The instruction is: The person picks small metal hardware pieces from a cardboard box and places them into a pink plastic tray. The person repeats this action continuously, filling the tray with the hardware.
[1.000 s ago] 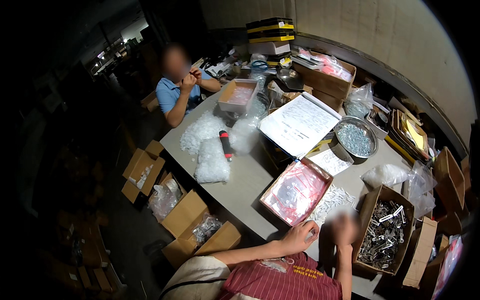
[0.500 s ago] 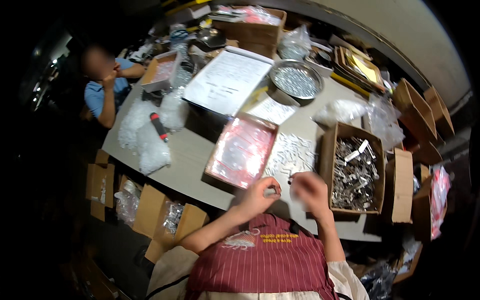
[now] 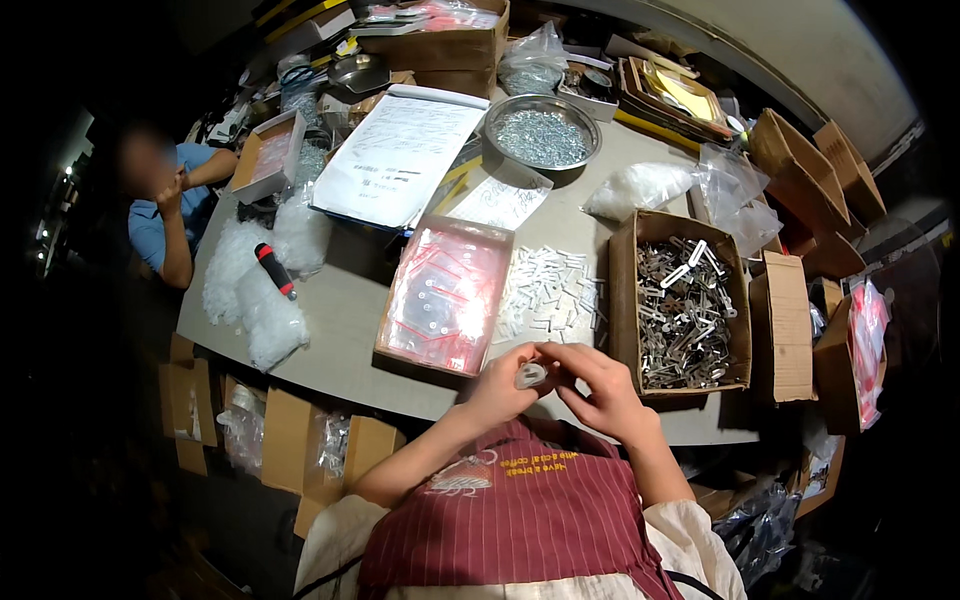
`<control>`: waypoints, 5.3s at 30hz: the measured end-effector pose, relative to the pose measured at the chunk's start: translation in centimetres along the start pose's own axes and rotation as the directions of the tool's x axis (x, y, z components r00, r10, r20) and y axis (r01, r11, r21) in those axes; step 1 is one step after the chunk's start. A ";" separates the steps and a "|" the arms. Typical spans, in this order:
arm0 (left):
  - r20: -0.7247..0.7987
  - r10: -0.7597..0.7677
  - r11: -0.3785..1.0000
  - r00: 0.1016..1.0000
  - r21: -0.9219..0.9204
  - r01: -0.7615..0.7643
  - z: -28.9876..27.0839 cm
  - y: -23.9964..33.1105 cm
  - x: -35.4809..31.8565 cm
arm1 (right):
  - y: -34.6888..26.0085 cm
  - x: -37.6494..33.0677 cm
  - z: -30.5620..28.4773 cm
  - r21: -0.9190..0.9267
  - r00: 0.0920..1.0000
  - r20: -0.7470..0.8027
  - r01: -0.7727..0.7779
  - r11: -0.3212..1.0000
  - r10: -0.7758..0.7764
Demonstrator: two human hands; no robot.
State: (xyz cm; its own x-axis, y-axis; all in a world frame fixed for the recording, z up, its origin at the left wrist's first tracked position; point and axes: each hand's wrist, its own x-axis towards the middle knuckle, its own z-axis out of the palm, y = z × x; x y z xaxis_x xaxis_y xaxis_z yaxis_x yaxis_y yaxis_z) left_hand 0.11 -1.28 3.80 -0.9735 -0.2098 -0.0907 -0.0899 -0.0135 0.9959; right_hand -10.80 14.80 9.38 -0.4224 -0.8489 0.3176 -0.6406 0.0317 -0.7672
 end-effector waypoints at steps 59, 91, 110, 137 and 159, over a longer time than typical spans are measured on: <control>-0.107 0.368 0.864 0.924 0.408 -0.297 1.4 2.7 1.2 | 1.1 2.3 -3.9 0.115 0.994 0.031 -0.112 0.987 0.109; -0.245 0.170 0.961 0.955 -0.173 -0.215 -3.2 6.9 0.8 | -1.8 4.7 -3.3 0.078 0.990 -0.081 -0.112 0.991 0.118; -0.324 0.283 0.953 0.903 -0.013 -0.304 -3.1 7.1 0.4 | -3.4 5.6 -3.1 0.019 0.956 -0.248 0.168 0.986 -0.159; -0.342 0.264 0.953 0.902 0.238 -0.189 -5.1 6.3 -1.7 | -1.6 6.5 2.1 0.046 0.990 0.080 -0.120 0.992 0.116; -0.911 0.161 0.914 0.379 0.283 0.290 -20.5 -12.5 -21.4 | 10.4 14.0 12.7 -0.173 0.992 0.070 0.120 0.978 -0.109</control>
State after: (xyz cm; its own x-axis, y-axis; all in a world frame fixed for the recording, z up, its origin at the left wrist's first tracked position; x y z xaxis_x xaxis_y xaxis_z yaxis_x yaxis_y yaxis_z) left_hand 26.40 -16.66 -6.63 -0.1921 -0.9725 0.1316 -0.4240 0.2032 0.8826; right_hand -15.26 -3.46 -1.23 -0.3037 -0.8823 0.3595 -0.7879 0.0204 -0.6155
